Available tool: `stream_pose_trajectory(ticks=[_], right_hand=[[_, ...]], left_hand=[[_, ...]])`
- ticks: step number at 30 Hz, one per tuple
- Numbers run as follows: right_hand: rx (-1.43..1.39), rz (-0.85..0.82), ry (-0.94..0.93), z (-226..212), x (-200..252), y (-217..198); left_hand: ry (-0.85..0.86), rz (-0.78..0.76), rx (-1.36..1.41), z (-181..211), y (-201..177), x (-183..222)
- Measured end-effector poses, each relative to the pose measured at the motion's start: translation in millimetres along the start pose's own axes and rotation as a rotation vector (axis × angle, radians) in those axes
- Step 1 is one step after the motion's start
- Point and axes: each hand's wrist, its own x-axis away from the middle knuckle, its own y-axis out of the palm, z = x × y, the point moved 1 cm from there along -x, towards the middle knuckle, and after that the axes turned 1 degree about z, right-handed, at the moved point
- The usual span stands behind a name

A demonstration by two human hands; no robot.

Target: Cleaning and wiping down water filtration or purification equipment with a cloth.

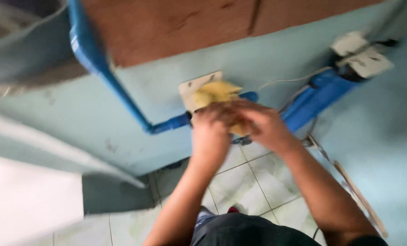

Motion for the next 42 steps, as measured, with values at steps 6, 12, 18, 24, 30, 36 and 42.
stream_pose_trajectory(ticks=[6,12,18,24,30,36,42], right_hand=[[0.070,-0.028,-0.206,-6,-4,12],[-0.038,-0.235,-0.116,-10,-58,36],[0.051,-0.271,0.113,2,-68,17],[0.053,-0.189,-0.041,-6,-77,58],[-0.046,-0.260,-0.204,-19,-93,73],[-0.096,-0.361,-0.026,-4,-86,42],[0.125,-0.351,0.052,34,-66,-18]], left_hand=[[-0.098,0.008,-0.080,3,-26,23],[-0.213,0.002,-0.194,-20,-24,11],[-0.205,-0.182,-0.497,-45,31,-13],[-0.252,-0.294,-0.323,-59,-19,9],[-0.302,-0.002,-0.256,-53,-44,23],[-0.321,0.146,-0.323,-26,-10,0],[-0.363,-0.001,-0.466,11,78,-29]])
